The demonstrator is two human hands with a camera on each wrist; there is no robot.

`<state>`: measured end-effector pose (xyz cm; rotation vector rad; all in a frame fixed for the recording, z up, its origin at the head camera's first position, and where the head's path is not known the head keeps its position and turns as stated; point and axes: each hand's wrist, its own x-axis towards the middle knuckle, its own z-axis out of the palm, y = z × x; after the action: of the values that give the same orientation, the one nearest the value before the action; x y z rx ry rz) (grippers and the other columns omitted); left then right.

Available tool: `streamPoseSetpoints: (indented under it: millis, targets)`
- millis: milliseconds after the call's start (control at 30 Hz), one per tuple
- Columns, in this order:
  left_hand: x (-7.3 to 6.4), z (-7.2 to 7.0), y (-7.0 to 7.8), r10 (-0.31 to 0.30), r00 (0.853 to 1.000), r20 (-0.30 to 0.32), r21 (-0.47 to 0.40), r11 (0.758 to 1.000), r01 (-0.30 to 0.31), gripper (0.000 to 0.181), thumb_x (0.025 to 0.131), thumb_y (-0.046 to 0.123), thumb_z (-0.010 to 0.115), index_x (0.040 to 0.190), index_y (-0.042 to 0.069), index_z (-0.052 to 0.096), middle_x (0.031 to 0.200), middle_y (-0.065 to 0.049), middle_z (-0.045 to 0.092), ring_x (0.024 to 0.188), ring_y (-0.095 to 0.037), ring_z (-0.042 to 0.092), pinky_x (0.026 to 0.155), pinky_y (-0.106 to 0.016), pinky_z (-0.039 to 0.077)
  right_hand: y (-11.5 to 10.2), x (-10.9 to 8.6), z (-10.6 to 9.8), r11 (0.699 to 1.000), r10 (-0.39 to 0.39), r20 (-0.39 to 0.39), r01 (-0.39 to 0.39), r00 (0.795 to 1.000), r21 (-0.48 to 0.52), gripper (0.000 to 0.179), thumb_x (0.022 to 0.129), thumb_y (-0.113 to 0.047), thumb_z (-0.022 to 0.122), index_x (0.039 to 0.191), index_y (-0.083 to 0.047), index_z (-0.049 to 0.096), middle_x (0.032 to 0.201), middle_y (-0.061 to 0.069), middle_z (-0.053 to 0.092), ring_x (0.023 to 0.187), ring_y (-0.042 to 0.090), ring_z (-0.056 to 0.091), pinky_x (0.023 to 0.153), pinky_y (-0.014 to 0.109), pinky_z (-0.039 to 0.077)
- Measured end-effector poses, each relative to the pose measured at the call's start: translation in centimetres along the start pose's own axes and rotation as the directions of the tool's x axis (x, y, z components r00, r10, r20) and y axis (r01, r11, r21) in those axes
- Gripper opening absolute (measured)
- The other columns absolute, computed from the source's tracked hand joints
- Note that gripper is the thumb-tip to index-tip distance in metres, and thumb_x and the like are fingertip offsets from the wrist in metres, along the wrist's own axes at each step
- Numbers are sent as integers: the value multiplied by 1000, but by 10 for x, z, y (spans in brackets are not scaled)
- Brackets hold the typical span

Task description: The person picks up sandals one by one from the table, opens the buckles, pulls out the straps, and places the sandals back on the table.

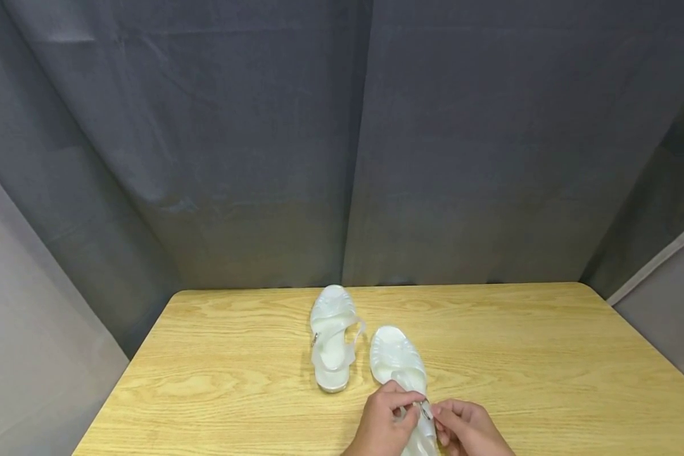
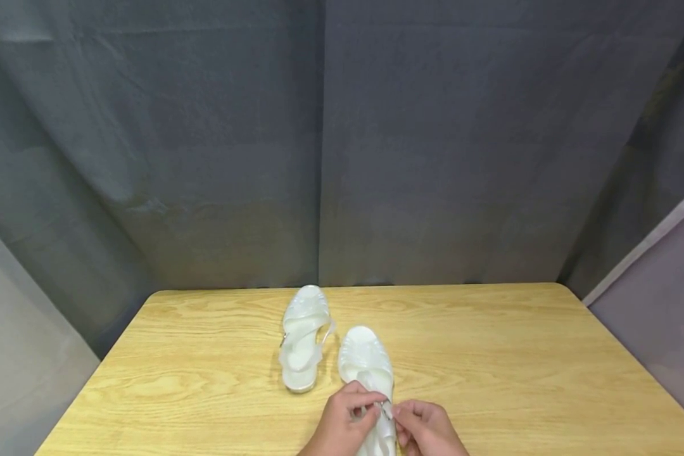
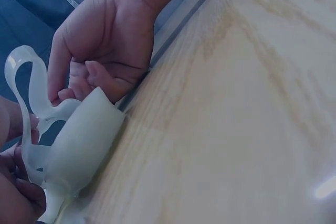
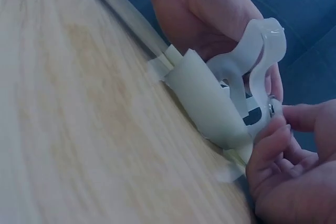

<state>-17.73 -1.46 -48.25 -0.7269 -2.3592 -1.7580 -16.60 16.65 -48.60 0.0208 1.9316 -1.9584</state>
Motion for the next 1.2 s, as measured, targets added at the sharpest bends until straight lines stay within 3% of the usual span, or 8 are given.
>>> streamPoseSetpoints:
  millis: [200, 300, 500, 667, 1000, 1200]
  targets:
    - [0, 0, -1, 36, 999, 3, 40, 999, -36, 17, 84, 3, 65, 98, 5, 74, 76, 3, 57, 66, 7, 42, 61, -12, 42, 0, 2, 8, 1000, -4, -94, 3, 996, -7, 26, 94, -28, 56, 82, -5, 56, 64, -2, 50, 51, 6, 42, 47, 18, 39]
    - [-1, 0, 0, 47, 999, 2, 42, 998, -47, 17, 84, 2, 65, 98, 6, 74, 76, 3, 57, 67, 7, 42, 62, -13, 42, 0, 2, 9, 1000, -9, -104, 8, 994, -8, 27, 94, -29, 56, 81, -5, 56, 64, -2, 50, 51, 7, 42, 47, 18, 40]
    - [-2, 0, -2, 67, 998, -6, 36, 997, -67, 17, 83, 2, 64, 97, 4, 73, 74, 1, 57, 66, 7, 41, 61, -12, 42, 0, 0, 3, 1000, -7, -19, 7, 1000, 13, 25, 94, -26, 55, 76, -8, 55, 64, -4, 51, 52, 5, 45, 47, 17, 39]
    - [-2, 0, -3, 78, 997, 0, 39, 996, -78, 18, 83, 2, 64, 98, 4, 73, 73, 1, 55, 65, 7, 40, 60, -12, 41, -1, 0, 1, 999, -21, 27, 20, 999, 39, 20, 94, -22, 54, 82, -6, 58, 67, -4, 52, 55, 4, 47, 48, 16, 40]
    - [-1, 1, -4, 88, 996, 21, 80, 993, -90, 21, 81, 0, 64, 100, 4, 73, 72, 3, 55, 65, 8, 39, 59, -11, 41, -1, 0, 9, 999, -36, -118, 37, 992, 3, 20, 93, -20, 56, 89, -1, 61, 62, -2, 49, 50, 6, 42, 48, 18, 39]
    - [-1, 1, -4, 49, 998, 37, 63, 997, -51, 23, 83, 1, 63, 104, 3, 72, 72, 5, 54, 65, 9, 38, 59, -12, 41, 0, 2, 17, 999, -49, -210, 44, 976, -31, 24, 91, -23, 60, 87, 1, 59, 57, -2, 47, 48, 7, 41, 47, 19, 40]
